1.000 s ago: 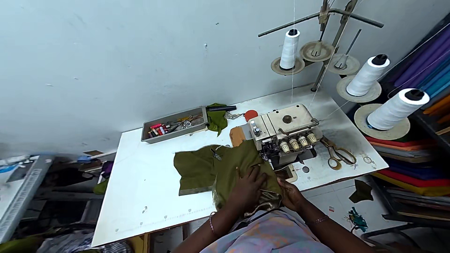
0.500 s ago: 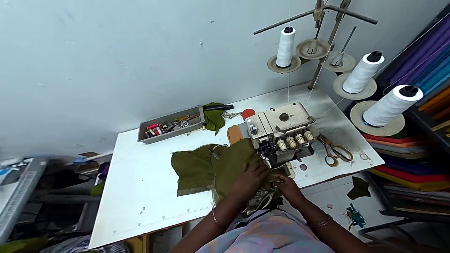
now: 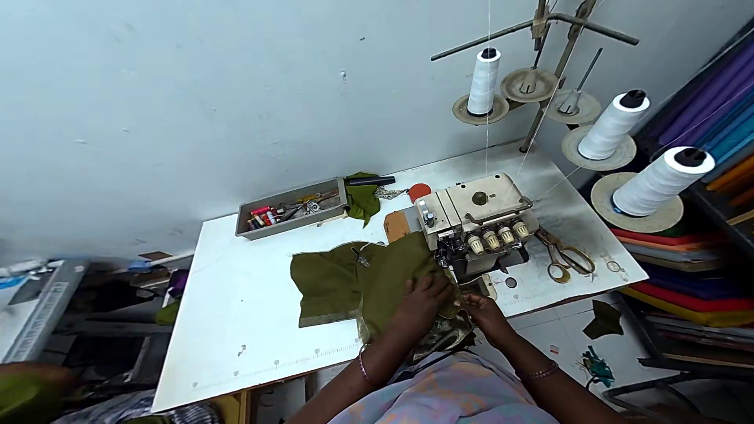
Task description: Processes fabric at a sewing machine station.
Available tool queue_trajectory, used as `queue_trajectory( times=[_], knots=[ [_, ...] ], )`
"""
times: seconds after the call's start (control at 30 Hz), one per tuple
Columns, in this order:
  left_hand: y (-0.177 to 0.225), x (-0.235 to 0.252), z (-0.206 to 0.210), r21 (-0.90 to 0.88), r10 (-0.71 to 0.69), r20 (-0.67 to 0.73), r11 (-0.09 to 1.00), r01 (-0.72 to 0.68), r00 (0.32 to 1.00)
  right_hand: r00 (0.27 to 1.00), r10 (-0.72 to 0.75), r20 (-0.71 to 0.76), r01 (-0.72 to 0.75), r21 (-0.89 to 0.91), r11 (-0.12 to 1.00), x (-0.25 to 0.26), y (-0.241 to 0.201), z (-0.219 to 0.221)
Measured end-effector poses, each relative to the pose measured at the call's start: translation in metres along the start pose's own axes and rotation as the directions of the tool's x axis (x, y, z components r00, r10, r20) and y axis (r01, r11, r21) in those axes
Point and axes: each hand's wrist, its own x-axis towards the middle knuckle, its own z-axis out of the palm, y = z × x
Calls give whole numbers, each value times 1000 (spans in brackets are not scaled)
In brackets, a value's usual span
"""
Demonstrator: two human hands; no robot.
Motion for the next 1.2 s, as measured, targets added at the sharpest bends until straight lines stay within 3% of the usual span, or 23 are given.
queue_trajectory(
  times=[0.17,0.37,0.83,1.03,1.2],
  knots=[
    [-1,1,-3,-14,-24,20,1000,25,999,1000,-6,7,6,8,1000,2,-1,0],
    [1,-2,3,-38,107,-39,993,-108,994,999,-23,-30,22,-40,999,4,-4,3],
    [-13,4,-9,-20,13,-157,1000,-17,988,999,-49,-12,48,-81,996,4,-14,18],
    [-11,-3,-9,-107,206,-160,969,-224,965,997,-64,48,66,-51,996,3,-6,20],
    [-1,1,-5,-120,61,-66,990,-69,996,993,-29,118,30,-8,1000,1,7,14]
  ],
)
